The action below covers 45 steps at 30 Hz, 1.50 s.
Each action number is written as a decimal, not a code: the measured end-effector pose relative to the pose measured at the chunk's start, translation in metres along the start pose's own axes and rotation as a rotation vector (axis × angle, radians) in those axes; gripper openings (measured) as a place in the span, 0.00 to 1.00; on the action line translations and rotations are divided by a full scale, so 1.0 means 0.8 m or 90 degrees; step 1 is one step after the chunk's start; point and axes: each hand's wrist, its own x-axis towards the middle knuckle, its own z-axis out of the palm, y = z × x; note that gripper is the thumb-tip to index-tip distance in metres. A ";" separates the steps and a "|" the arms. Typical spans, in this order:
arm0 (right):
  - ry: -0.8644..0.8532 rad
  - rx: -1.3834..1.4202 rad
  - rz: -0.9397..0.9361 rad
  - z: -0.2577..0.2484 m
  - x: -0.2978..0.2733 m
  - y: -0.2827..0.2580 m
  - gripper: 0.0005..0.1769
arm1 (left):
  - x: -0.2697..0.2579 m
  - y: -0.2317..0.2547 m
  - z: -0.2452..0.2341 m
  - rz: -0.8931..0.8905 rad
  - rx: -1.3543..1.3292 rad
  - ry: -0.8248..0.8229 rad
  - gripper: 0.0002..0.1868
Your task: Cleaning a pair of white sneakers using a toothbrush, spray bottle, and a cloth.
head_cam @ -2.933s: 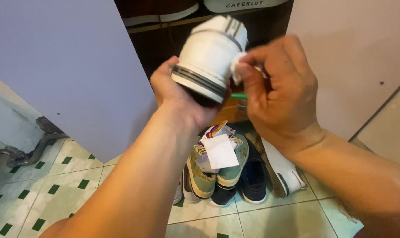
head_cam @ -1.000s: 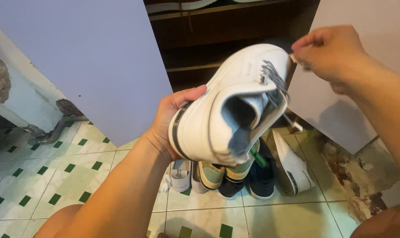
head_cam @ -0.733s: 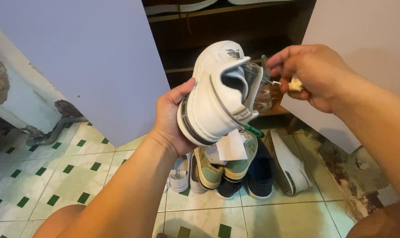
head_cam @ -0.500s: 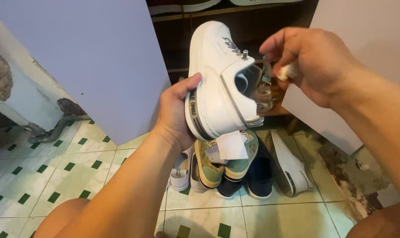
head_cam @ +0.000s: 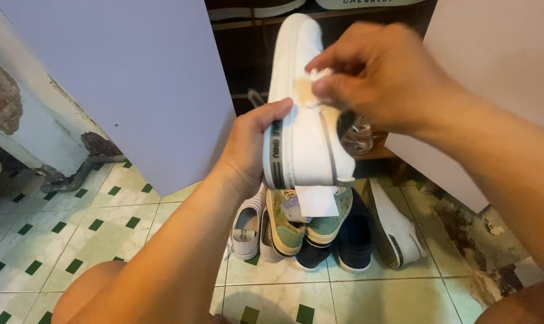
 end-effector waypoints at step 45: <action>0.095 0.347 0.354 -0.028 0.018 0.090 0.06 | -0.006 0.003 -0.017 -0.096 -0.406 -0.176 0.28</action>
